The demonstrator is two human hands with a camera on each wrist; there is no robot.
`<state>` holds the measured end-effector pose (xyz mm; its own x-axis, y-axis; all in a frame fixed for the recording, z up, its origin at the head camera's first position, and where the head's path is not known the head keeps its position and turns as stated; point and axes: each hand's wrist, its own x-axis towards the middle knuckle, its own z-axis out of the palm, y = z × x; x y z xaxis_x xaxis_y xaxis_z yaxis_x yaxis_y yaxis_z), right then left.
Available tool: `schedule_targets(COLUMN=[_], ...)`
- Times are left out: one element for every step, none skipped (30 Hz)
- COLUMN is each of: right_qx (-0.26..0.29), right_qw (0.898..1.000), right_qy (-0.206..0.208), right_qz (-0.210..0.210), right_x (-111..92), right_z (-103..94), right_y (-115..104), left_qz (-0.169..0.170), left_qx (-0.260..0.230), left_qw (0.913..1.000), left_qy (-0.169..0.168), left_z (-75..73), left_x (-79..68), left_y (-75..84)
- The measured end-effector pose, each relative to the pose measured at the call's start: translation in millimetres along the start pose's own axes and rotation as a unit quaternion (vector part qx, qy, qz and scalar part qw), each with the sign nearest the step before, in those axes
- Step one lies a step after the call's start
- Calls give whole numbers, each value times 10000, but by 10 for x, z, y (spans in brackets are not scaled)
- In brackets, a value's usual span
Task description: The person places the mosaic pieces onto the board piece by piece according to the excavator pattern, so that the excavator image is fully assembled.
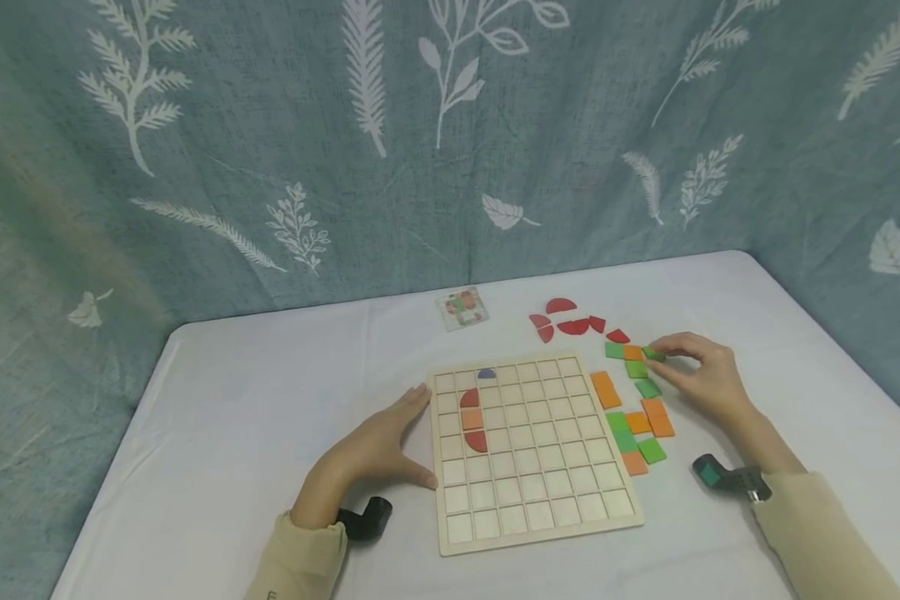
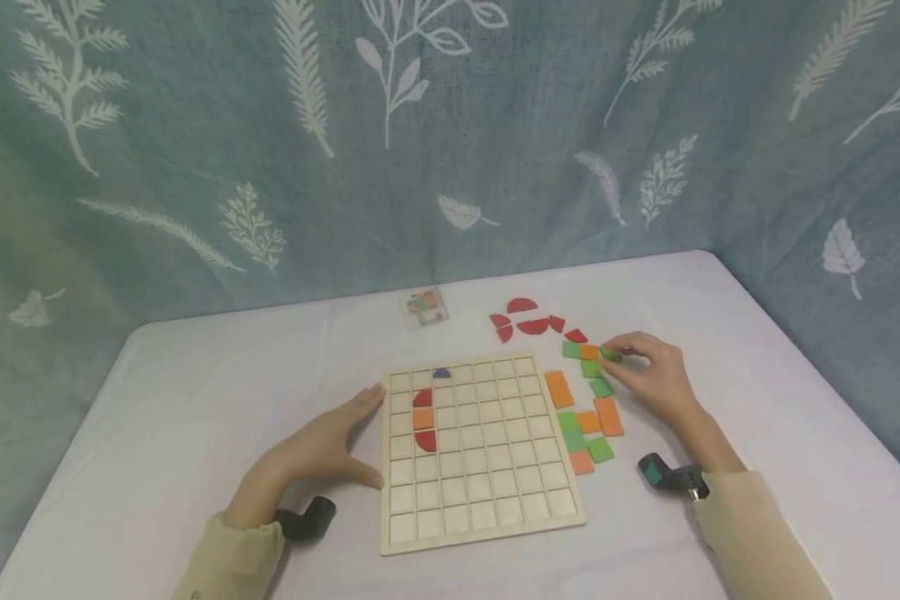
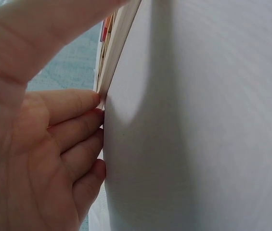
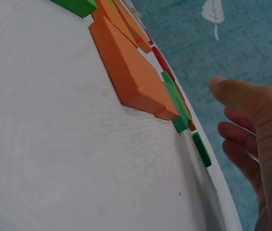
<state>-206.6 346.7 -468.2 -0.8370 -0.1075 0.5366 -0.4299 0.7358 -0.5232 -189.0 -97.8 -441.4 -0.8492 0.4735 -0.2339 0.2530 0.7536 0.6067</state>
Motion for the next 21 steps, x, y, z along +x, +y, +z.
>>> schedule_targets(right_qx=[51,100,138,162,169,153,104,86,62,47,24,3,-15,-2,2,2,-11,-21,-32,-50,-74], right_qw=[9997,9989,9978,9965,9951,9938,9928,9916,9907,9899,9896,9894,9890,9882,9866,9848,9827,9799,9770,9747,9729], right_qy=[-134,-255,-356,-445,-527,-593,-665,-723,-776,-823,-859,-893,-926,-966,-1023,-1110,-1207,-1328,-1452,-1562,-1659], right_qz=[192,378,541,694,819,923,994,1068,1120,1154,1157,1145,1152,1191,1269,1337,1404,1486,1562,1596,1607], right_x=[-9,-16,-21,-27,-31,-35,-39,-42,-46,-49,-51,-54,-55,-57,-59,-60,-63,-63,-62,-60,-56], right_z=[-3,-5,-8,-10,-12,-15,-17,-19,-20,-20,-20,-19,-17,-14,-11,-9,-11,-12,-17,-24,-31], right_y=[3,8,14,19,23,27,29,30,28,26,26,26,16,8,-4,-14,-27,-44,-66,-82,-101], left_qz=[2,5,9,9,10,11,15,16,27,26,33,42,54,59,69,66,76,78,77,69,60], left_qx=[-3,-8,-5,-2,4,1,0,-2,-5,-4,-4,2,6,-1,-5,1,-3,-10,-10,-10,4], left_qw=[10000,10000,10000,10000,10000,10000,10000,10000,10000,10000,10000,10000,10000,10000,10000,10000,9999,9999,9999,9999,9999], left_qy=[-7,-11,-15,-25,-33,-38,-42,-44,-52,-51,-54,-54,-58,-62,-70,-74,-83,-85,-87,-89,-90], left_z=[1,3,0,-1,-4,-6,-9,-11,-14,-16,-19,-20,-19,-18,-18,-15,-11,-8,-5,-5,-4], left_x=[1,2,2,1,-1,-1,-2,-1,-3,-4,-6,-6,-5,-5,-5,-4,-3,0,2,2,4], left_y=[1,3,7,9,11,13,16,18,23,24,24,23,21,20,18,12,8,7,4,3,0])
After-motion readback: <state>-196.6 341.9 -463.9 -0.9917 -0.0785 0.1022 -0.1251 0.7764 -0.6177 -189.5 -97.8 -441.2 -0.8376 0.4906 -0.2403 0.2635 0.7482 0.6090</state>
